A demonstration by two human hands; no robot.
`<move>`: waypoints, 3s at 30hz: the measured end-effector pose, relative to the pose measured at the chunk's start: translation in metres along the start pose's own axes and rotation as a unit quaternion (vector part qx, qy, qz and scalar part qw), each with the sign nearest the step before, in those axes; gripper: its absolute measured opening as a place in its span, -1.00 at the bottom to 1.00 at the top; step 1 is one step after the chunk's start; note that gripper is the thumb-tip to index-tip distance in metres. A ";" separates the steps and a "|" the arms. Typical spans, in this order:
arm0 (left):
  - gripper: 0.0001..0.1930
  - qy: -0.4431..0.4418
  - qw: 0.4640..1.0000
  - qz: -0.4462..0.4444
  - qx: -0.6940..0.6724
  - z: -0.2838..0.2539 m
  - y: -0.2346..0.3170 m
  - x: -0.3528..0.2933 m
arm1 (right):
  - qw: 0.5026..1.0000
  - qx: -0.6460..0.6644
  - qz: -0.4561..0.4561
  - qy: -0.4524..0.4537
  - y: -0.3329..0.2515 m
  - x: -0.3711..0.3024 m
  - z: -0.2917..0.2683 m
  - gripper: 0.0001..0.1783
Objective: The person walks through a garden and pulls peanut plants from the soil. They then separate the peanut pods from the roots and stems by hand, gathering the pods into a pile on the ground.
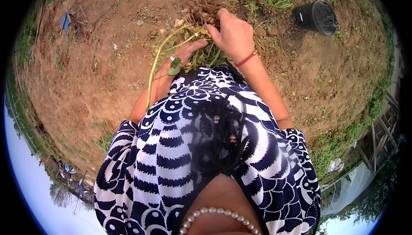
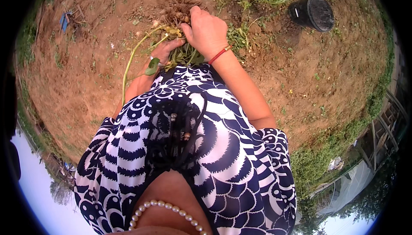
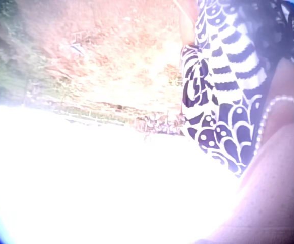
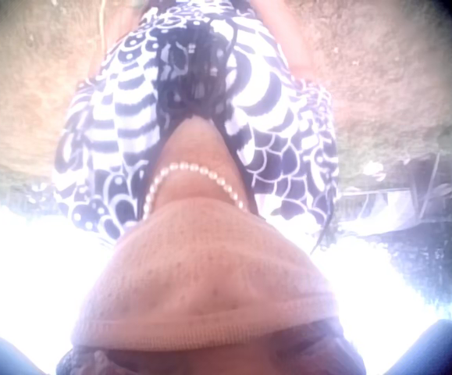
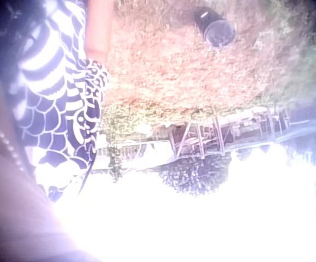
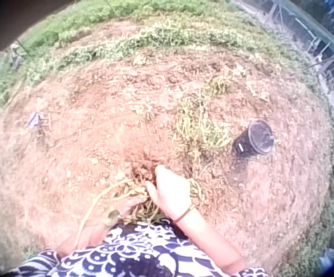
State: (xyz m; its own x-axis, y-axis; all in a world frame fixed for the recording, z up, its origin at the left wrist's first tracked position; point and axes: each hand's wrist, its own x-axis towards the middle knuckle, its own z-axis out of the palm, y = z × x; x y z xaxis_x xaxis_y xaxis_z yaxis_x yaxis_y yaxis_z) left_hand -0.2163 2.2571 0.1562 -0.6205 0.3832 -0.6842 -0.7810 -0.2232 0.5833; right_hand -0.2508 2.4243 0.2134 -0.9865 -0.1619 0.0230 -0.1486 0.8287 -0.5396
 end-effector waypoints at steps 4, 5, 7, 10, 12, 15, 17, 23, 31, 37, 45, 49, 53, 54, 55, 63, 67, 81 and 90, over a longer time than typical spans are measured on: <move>-0.42 0.003 1.000 -0.001 0.002 -0.010 -0.009 0.001 | 0.998 0.030 -0.038 -0.051 0.009 0.005 -0.004 -0.65; -0.43 0.007 1.000 0.011 0.024 -0.009 -0.007 0.000 | 0.996 0.041 -0.047 -0.056 0.016 0.006 -0.005 -0.63; -0.44 0.014 0.997 0.030 0.066 -0.009 -0.007 -0.003 | 0.996 0.018 -0.053 -0.068 0.010 0.005 -0.008 -0.62; -0.44 -0.005 0.982 0.085 0.166 -0.016 -0.007 0.004 | 0.995 -0.058 -0.032 -0.072 -0.002 0.001 -0.009 -0.63; -0.44 -0.022 0.965 0.138 0.220 -0.013 0.001 0.000 | 0.995 -0.018 -0.031 -0.092 0.006 0.004 -0.009 -0.62; -0.43 0.027 0.961 0.168 0.218 -0.003 0.010 -0.016 | 0.990 0.057 -0.045 -0.122 0.017 0.009 -0.017 -0.64; -0.43 0.046 0.950 0.158 0.265 -0.002 0.018 -0.022 | 0.991 0.067 -0.089 -0.079 0.023 0.002 -0.008 -0.65; -0.51 0.002 0.925 0.132 0.357 0.005 0.040 -0.034 | 0.994 0.021 -0.106 -0.016 0.018 -0.013 -0.012 -0.69; -0.51 -0.016 0.991 0.009 0.133 0.003 0.017 -0.021 | 0.968 0.248 -0.025 -0.007 0.020 -0.018 -0.014 -0.78; -0.54 -0.009 0.977 0.071 0.200 0.024 0.018 -0.028 | 0.971 0.232 0.037 0.043 0.033 -0.036 -0.002 -0.77; -0.63 -0.052 0.950 0.162 0.262 0.021 0.011 -0.011 | 0.993 0.116 0.002 0.029 0.045 -0.034 -0.008 -0.74; -0.60 -0.044 0.970 0.135 0.198 -0.017 -0.002 0.034 | 0.948 0.316 0.033 0.002 0.054 -0.029 -0.012 -0.75; -0.64 -0.001 0.920 0.276 0.279 -0.037 0.015 0.058 | 0.910 0.381 0.056 0.153 0.024 -0.036 -0.044 -0.86; -0.64 0.047 0.895 0.302 0.325 -0.036 0.018 0.054 | 0.901 0.404 0.042 0.150 0.006 -0.034 -0.053 -0.91; -0.61 0.128 0.846 0.328 0.401 -0.020 0.029 0.051 | 0.908 0.399 0.027 0.128 0.003 -0.031 -0.050 -0.90; -0.58 0.292 0.694 0.396 0.525 -0.002 0.052 0.043 | 0.984 0.169 -0.051 -0.011 -0.013 0.012 -0.025 -0.77; -0.51 0.324 0.626 0.381 0.598 -0.002 0.050 0.037 | 0.984 0.052 -0.166 0.040 -0.024 0.011 -0.018 -0.76; -0.48 0.352 0.780 0.304 0.419 -0.003 0.013 0.016 | 0.995 0.039 -0.075 -0.045 -0.010 -0.019 0.022 -0.72; -0.46 0.383 0.741 0.318 0.451 -0.002 0.005 0.010 | 0.991 0.042 -0.062 -0.110 -0.020 -0.012 0.023 -0.62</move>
State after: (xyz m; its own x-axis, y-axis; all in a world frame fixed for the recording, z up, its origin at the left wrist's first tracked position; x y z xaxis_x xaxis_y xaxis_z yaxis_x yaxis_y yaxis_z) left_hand -0.2271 2.2584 0.1514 -0.9705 -0.2412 0.0075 -0.1639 0.6816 0.7131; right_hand -0.2342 2.3972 0.2046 -0.9207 -0.3807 -0.0860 -0.2527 0.7494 -0.6120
